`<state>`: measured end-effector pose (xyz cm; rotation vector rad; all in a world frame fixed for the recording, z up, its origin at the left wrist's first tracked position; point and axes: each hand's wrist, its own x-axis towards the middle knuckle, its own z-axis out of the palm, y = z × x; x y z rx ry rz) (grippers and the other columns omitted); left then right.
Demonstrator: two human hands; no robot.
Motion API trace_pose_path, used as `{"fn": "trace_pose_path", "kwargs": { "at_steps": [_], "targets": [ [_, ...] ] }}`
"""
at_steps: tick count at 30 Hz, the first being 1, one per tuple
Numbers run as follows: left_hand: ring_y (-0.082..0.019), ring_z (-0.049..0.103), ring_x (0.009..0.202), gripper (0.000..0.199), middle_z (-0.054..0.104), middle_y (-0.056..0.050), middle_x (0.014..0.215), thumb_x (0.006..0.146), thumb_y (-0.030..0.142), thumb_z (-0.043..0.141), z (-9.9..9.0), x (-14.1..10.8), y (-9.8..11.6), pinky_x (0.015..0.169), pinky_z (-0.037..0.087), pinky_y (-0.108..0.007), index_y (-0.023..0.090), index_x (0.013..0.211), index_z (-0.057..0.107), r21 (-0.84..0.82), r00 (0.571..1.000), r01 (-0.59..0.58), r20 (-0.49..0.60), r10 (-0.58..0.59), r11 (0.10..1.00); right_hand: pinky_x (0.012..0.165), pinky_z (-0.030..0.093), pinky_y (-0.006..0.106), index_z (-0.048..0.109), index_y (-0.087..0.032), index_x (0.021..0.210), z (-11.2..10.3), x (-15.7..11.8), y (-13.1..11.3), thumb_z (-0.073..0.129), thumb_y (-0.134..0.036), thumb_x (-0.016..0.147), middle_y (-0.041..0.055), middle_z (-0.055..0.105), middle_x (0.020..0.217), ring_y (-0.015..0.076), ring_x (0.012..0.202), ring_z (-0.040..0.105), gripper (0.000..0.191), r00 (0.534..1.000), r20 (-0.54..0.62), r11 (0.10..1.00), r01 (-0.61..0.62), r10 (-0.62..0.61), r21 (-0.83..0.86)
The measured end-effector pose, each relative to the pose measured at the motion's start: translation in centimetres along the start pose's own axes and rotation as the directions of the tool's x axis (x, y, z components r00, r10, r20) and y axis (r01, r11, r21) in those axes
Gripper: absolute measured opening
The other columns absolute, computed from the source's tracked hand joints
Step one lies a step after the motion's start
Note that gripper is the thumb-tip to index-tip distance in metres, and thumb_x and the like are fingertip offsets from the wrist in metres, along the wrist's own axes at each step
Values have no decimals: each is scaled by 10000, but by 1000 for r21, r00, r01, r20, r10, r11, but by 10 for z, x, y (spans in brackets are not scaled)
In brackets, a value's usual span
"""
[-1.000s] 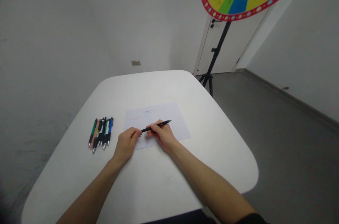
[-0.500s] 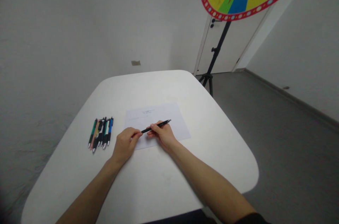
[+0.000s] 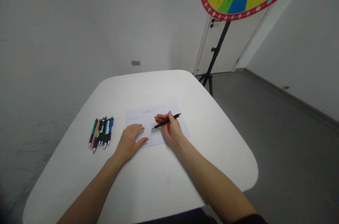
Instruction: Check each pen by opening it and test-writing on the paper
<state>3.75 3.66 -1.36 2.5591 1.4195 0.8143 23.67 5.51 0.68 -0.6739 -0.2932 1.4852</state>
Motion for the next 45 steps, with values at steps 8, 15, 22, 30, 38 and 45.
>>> {"fn": "trace_pose_path", "kwargs": {
  "at_steps": [8, 15, 22, 30, 38, 45],
  "targets": [
    [-352, 365, 1423, 553, 466, -123, 1507, 867, 507, 623, 3, -5, 0, 1147, 291, -611, 240, 1348, 560, 162, 971, -28, 237, -11, 986, 452, 364, 276, 287, -231, 540, -5, -2, -28, 347, -810, 830, -59, 294, 486, 103, 431, 272, 650, 994, 100, 984, -58, 42, 168],
    [-338, 348, 1438, 562, 438, -124, 1527, 897, 519, 573, 0, -3, 4, 1159, 271, -609, 244, 1385, 526, 190, 954, -12, 297, -46, 982, 415, 273, 257, 157, -227, 530, -8, -2, -32, 230, -630, 910, -53, 206, 442, 98, 422, 168, 559, 992, 100, 965, -97, 74, 245],
    [-338, 340, 1443, 560, 433, -128, 1530, 909, 514, 555, 1, -3, 3, 1162, 263, -611, 236, 1393, 517, 194, 949, -16, 312, -46, 981, 409, 336, 239, 227, -230, 536, -10, 1, -29, 351, -743, 869, -60, 270, 463, 88, 415, 246, 623, 995, 88, 971, -68, 49, 230],
    [-339, 328, 1449, 560, 429, -129, 1532, 923, 524, 517, 1, -4, 2, 1164, 254, -614, 234, 1401, 508, 184, 950, -17, 310, -42, 983, 342, 321, 182, 634, -196, 761, -13, 9, -13, 678, -132, 725, 15, 696, 767, 43, 410, 379, 85, 998, -54, 999, 20, -18, 34],
    [-336, 317, 1455, 548, 428, -135, 1531, 930, 512, 511, 2, -5, 2, 1165, 248, -620, 240, 1406, 502, 180, 951, -10, 305, -46, 984, 347, 385, 235, 680, -160, 725, -7, 8, -1, 596, -666, 792, 20, 576, 470, 122, 387, 500, 517, 996, 45, 968, -67, 80, -241],
    [-339, 308, 1458, 538, 418, -132, 1538, 936, 505, 503, 1, -4, 3, 1162, 254, -618, 240, 1403, 499, 177, 950, -14, 310, -43, 984, 415, 414, 243, 580, -209, 686, 17, 25, 22, 811, -330, 606, -34, 596, 480, 123, 419, 534, 273, 991, 103, 803, 132, -88, -581]
  ]
}}
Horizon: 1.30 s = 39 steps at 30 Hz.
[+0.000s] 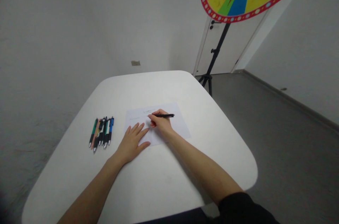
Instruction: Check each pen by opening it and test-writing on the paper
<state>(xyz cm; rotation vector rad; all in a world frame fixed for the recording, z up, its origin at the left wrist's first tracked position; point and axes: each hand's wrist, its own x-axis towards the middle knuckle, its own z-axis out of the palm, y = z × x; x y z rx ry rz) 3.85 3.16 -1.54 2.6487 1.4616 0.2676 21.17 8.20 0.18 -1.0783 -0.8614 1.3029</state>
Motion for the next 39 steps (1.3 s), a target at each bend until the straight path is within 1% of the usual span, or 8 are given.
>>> {"fn": "trace_pose_path", "kwargs": {
  "at_steps": [2, 5, 10, 15, 21, 31, 36, 39],
  "targets": [
    [-334, 307, 1459, 531, 421, -130, 1537, 940, 499, 497, 0, 0, 0, 1164, 250, -617, 236, 1401, 498, -2, 1000, 0, 0, 0, 1000, 385, 342, 236, 497, -224, 603, 10, 10, 4, 760, -321, 639, -58, 527, 416, 108, 373, 470, 283, 999, 14, 990, 47, -46, -135],
    [-329, 318, 1454, 514, 443, -127, 1523, 938, 491, 504, -2, 1, 2, 1164, 250, -616, 234, 1383, 510, -3, 1000, 7, 5, -7, 1000, 415, 328, 244, 456, -231, 576, 24, 25, 12, 682, -303, 675, -69, 488, 426, 104, 397, 445, 256, 987, 78, 948, 154, -137, -279],
    [-324, 342, 1439, 520, 451, -117, 1519, 932, 490, 514, -5, 0, 3, 1165, 262, -603, 225, 1380, 506, -3, 1000, 16, -7, -16, 1000, 490, 295, 251, 422, -228, 546, 33, 44, 28, 607, -219, 656, -68, 437, 494, 104, 493, 400, 215, 951, 102, 808, 301, -291, -506],
    [-326, 341, 1441, 528, 464, -125, 1508, 929, 496, 519, -4, 0, 3, 1167, 251, -612, 219, 1379, 509, -9, 1000, 16, -7, -16, 1000, 522, 259, 271, 419, -233, 547, 35, 47, 34, 593, -230, 676, -60, 426, 505, 118, 514, 376, 217, 937, 132, 706, 331, -323, -626],
    [-320, 352, 1438, 533, 459, -132, 1511, 936, 500, 501, -2, 1, 2, 1167, 262, -599, 215, 1388, 506, -10, 999, 36, -12, -36, 999, 535, 236, 283, 406, -237, 539, 32, 49, 32, 582, -215, 655, -52, 415, 500, 125, 516, 346, 212, 932, 116, 670, 330, -344, -665],
    [-317, 360, 1437, 537, 447, -132, 1519, 943, 513, 479, 3, 0, 0, 1167, 269, -588, 220, 1393, 512, 2, 998, 26, -51, -26, 1000, 518, 250, 273, 400, -234, 520, -11, 52, 16, 586, -200, 619, -54, 414, 490, 121, 526, 354, 213, 917, 61, 694, 340, -393, -634],
    [-314, 362, 1437, 530, 442, -123, 1524, 940, 506, 492, 3, 1, 0, 1166, 276, -583, 228, 1390, 515, 10, 998, 29, -51, -28, 1000, 463, 307, 253, 424, -234, 524, -17, 56, 12, 612, -243, 640, -56, 466, 449, 104, 447, 411, 221, 970, -30, 880, 205, -240, -429],
    [-309, 357, 1440, 527, 439, -121, 1526, 945, 506, 478, 5, 1, -1, 1169, 268, -584, 233, 1396, 511, 7, 998, 25, -54, -25, 1000, 416, 318, 246, 455, -231, 546, -23, 59, 5, 669, -351, 657, -40, 516, 441, 106, 405, 437, 269, 988, -12, 923, 139, -153, -359]
  ]
}}
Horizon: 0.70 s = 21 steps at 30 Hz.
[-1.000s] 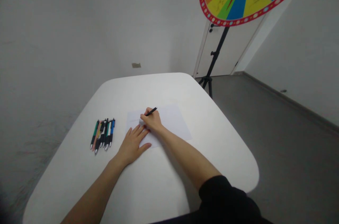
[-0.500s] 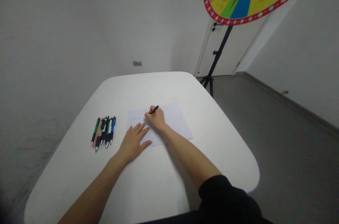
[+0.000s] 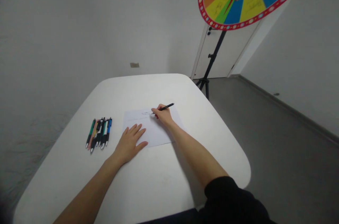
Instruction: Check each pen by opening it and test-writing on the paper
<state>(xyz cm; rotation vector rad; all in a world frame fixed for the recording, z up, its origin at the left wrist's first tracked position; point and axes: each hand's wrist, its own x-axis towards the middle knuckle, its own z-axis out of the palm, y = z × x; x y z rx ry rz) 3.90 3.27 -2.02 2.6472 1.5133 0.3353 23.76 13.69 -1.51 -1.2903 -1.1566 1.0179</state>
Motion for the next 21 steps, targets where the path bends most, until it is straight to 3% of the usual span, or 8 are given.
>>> {"fn": "trace_pose_path", "kwargs": {
  "at_steps": [3, 8, 21],
  "targets": [
    [-308, 354, 1442, 531, 435, -120, 1529, 946, 506, 473, 1, 0, -1, 1171, 266, -582, 228, 1397, 511, -9, 1000, 3, 4, -3, 1000, 385, 289, 231, 462, -227, 553, -3, -1, -2, 684, -413, 668, -35, 526, 440, 99, 389, 435, 312, 1000, 6, 999, -31, 31, 45],
    [-309, 360, 1438, 526, 447, -114, 1523, 945, 512, 470, 3, -1, -2, 1169, 269, -579, 235, 1389, 520, -23, 1000, -7, -22, 7, 1000, 418, 330, 228, 467, -223, 557, 2, -8, 0, 669, -334, 682, -48, 506, 438, 96, 407, 445, 262, 995, 27, 993, 102, -100, -58],
    [-311, 356, 1439, 531, 436, -115, 1530, 945, 494, 484, -3, -1, 1, 1172, 269, -572, 214, 1396, 510, 8, 1000, 2, 26, -2, 1000, 460, 290, 244, 417, -228, 552, 6, -7, 7, 594, -235, 666, -53, 460, 445, 103, 455, 414, 211, 984, 51, 962, 178, -171, -206]
  ]
}}
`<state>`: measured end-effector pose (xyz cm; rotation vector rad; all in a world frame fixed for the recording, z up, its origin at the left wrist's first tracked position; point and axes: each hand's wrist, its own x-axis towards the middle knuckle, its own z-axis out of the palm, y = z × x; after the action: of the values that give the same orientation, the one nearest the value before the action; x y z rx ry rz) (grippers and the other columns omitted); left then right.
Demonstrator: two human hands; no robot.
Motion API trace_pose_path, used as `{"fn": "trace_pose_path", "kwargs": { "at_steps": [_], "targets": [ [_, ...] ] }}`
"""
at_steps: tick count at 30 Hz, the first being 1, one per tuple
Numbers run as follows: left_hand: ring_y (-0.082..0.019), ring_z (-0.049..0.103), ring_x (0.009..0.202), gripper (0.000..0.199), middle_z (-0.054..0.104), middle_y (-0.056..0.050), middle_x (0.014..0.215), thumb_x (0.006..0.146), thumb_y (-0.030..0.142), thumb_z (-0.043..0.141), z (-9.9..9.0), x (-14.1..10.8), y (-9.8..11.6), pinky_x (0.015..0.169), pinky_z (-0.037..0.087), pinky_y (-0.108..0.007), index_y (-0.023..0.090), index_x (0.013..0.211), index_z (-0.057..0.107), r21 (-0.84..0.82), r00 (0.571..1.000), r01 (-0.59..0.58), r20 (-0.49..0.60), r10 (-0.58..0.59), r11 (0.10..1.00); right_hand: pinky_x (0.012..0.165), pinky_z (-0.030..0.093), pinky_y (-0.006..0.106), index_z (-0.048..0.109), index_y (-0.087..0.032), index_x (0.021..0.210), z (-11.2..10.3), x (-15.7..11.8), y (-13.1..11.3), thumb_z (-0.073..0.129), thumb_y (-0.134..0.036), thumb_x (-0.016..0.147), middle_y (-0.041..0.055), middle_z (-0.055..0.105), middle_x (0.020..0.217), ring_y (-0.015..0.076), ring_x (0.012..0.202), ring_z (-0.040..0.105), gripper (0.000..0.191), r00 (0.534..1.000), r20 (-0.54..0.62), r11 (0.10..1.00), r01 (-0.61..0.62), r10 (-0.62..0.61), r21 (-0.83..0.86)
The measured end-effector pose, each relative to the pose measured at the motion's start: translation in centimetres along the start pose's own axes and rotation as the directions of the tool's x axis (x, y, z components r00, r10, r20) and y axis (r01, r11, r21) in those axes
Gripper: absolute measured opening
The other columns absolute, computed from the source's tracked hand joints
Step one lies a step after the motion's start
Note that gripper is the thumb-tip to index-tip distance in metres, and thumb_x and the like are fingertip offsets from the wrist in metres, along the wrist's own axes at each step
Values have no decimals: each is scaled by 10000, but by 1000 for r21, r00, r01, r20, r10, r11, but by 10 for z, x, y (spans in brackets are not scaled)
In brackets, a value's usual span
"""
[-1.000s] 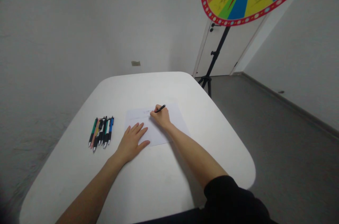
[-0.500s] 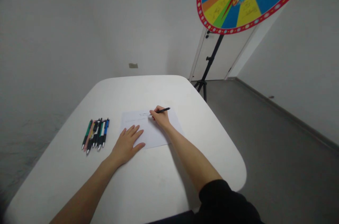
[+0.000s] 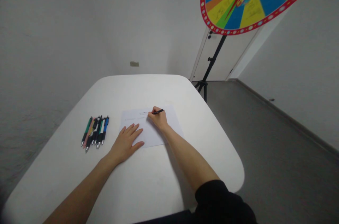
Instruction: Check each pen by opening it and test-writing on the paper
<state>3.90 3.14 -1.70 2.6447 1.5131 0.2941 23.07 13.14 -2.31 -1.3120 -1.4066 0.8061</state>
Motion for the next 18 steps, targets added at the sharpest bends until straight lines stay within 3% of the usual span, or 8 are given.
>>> {"fn": "trace_pose_path", "kwargs": {
  "at_steps": [13, 15, 18],
  "targets": [
    [-302, 338, 1449, 532, 428, -98, 1538, 948, 510, 473, 1, 0, 0, 1181, 253, -558, 238, 1405, 499, 0, 1000, 12, 4, -12, 1000, 447, 300, 231, 420, -229, 537, -1, 0, 1, 603, -253, 662, -67, 439, 443, 99, 440, 417, 223, 1000, 6, 1000, 2, -2, 21],
    [-302, 338, 1449, 529, 427, -97, 1539, 946, 503, 483, 1, 0, 0, 1182, 252, -557, 235, 1402, 503, -7, 1000, 15, 7, -15, 1000, 433, 317, 234, 438, -231, 541, -2, -1, -1, 649, -316, 690, -59, 467, 442, 104, 425, 435, 272, 999, -9, 993, -44, 45, 109],
    [-300, 346, 1446, 527, 434, -102, 1533, 942, 498, 495, 1, 0, -1, 1183, 252, -560, 233, 1397, 510, -24, 1000, 15, 4, -15, 1000, 416, 359, 254, 494, -232, 564, -6, 3, -4, 584, -570, 788, -21, 520, 458, 123, 409, 467, 415, 978, -69, 924, -163, 199, 347]
  ]
}}
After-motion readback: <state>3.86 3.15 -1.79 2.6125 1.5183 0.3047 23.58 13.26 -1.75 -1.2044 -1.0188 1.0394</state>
